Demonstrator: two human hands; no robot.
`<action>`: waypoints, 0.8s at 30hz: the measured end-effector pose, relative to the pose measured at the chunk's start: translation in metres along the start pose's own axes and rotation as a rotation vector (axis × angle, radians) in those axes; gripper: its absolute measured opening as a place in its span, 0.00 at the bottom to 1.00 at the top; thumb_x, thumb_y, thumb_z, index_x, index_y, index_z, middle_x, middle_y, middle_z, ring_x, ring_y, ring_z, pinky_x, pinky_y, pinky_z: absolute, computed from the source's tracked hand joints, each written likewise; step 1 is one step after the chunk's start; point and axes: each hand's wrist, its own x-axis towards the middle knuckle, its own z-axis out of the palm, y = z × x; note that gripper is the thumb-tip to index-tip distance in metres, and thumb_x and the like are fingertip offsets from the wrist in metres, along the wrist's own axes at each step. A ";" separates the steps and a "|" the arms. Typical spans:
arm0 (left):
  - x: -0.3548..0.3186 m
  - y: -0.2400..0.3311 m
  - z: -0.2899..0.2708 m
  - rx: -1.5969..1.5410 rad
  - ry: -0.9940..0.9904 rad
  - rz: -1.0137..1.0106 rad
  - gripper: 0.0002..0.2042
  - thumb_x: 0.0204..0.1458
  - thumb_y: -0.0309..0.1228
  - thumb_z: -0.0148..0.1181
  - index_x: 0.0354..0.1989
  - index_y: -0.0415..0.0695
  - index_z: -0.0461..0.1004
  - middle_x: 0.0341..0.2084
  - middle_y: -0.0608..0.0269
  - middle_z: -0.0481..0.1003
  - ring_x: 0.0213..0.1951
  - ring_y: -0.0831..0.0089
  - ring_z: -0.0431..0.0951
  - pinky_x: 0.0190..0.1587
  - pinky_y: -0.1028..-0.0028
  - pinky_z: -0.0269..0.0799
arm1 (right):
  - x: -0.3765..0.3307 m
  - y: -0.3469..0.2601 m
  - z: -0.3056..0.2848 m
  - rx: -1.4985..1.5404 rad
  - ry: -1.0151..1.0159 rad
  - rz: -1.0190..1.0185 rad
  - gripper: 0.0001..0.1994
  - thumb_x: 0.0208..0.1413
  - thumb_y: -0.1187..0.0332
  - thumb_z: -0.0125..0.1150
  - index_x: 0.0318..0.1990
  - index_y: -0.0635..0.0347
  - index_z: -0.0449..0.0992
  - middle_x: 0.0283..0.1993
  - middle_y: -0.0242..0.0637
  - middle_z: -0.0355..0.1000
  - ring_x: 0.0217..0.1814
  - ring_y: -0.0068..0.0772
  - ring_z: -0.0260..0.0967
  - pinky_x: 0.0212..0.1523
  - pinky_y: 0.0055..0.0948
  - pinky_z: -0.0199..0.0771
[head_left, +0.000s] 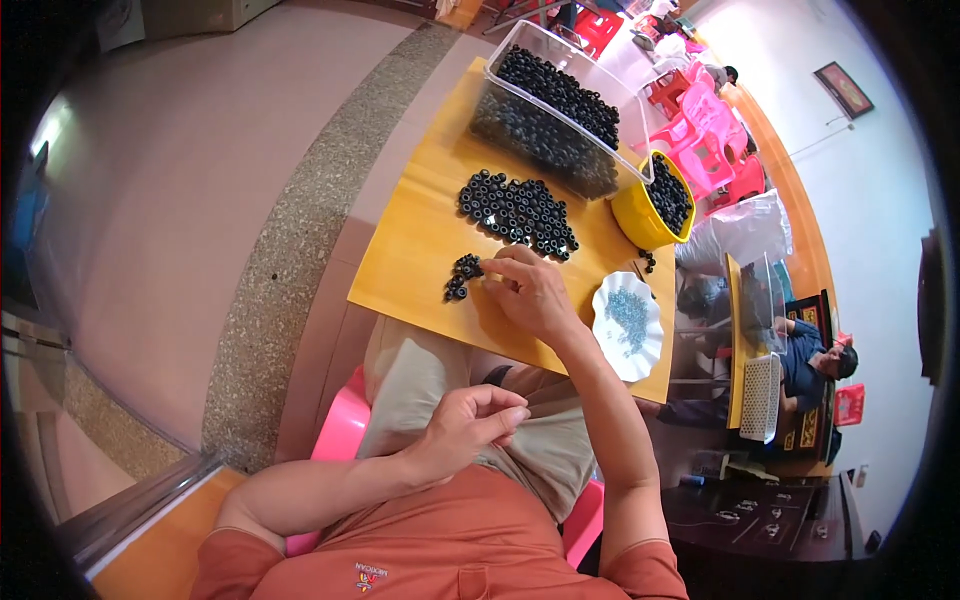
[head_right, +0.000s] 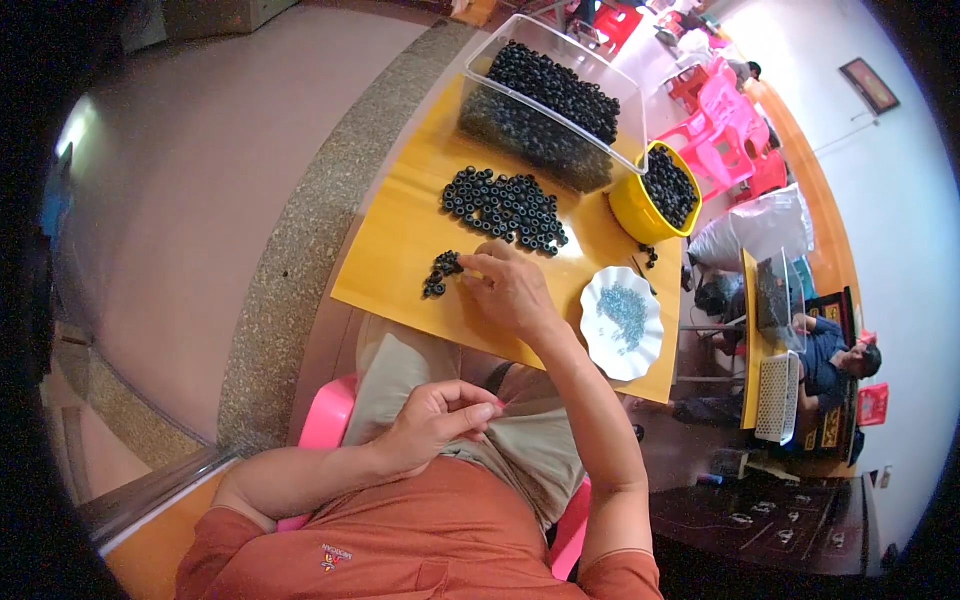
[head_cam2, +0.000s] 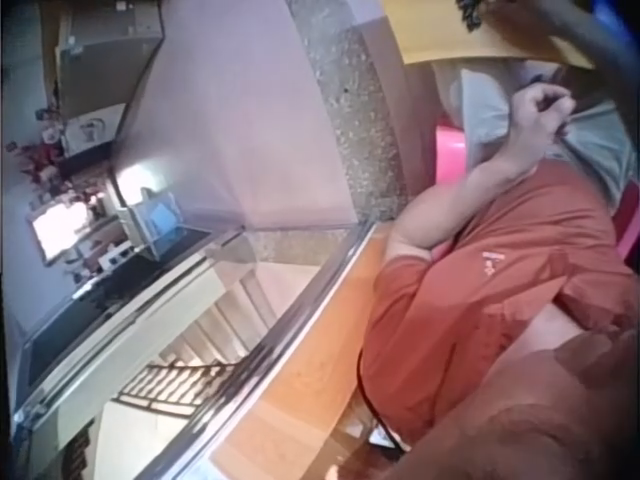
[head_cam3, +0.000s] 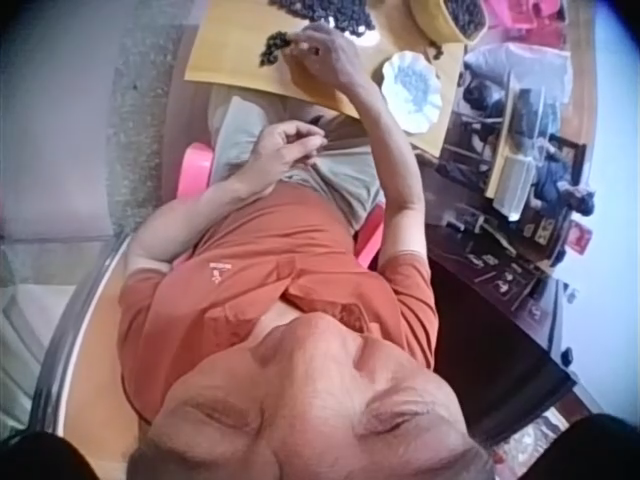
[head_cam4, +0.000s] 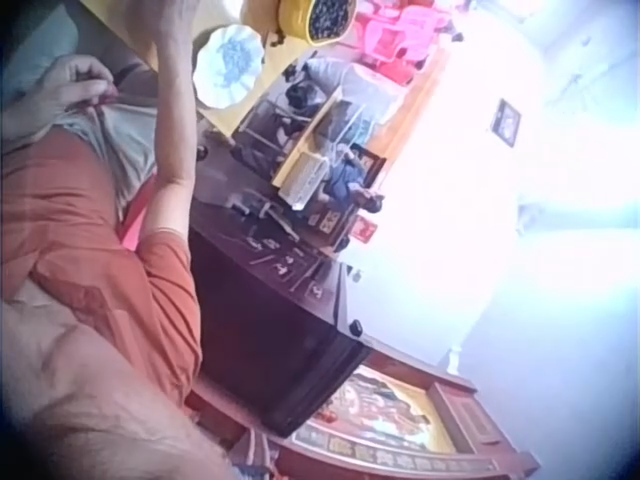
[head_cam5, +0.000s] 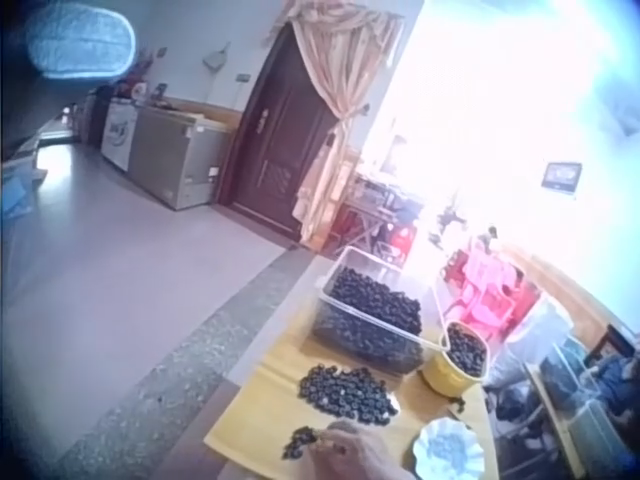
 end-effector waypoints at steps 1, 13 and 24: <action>0.000 0.001 0.000 0.000 0.001 0.002 0.10 0.57 0.29 0.58 0.43 0.37 0.75 0.34 0.65 0.77 0.32 0.84 0.74 0.37 0.82 0.74 | 0.000 0.000 0.001 -0.049 0.002 -0.007 0.11 0.47 0.72 0.65 0.41 0.57 0.81 0.42 0.35 0.74 0.29 0.30 0.73 0.32 0.27 0.74; -0.001 0.002 0.001 0.002 -0.007 0.010 0.10 0.56 0.29 0.59 0.42 0.36 0.75 0.35 0.64 0.77 0.31 0.83 0.74 0.36 0.82 0.74 | -0.004 -0.002 0.001 0.057 0.054 0.068 0.10 0.48 0.72 0.65 0.39 0.62 0.79 0.42 0.35 0.74 0.27 0.26 0.72 0.29 0.23 0.72; 0.000 -0.002 0.000 0.016 -0.009 0.028 0.09 0.57 0.28 0.59 0.42 0.36 0.74 0.34 0.64 0.78 0.30 0.83 0.74 0.35 0.82 0.74 | -0.002 -0.002 0.004 -0.080 0.036 0.035 0.11 0.51 0.68 0.62 0.41 0.61 0.79 0.42 0.37 0.74 0.31 0.36 0.73 0.34 0.30 0.72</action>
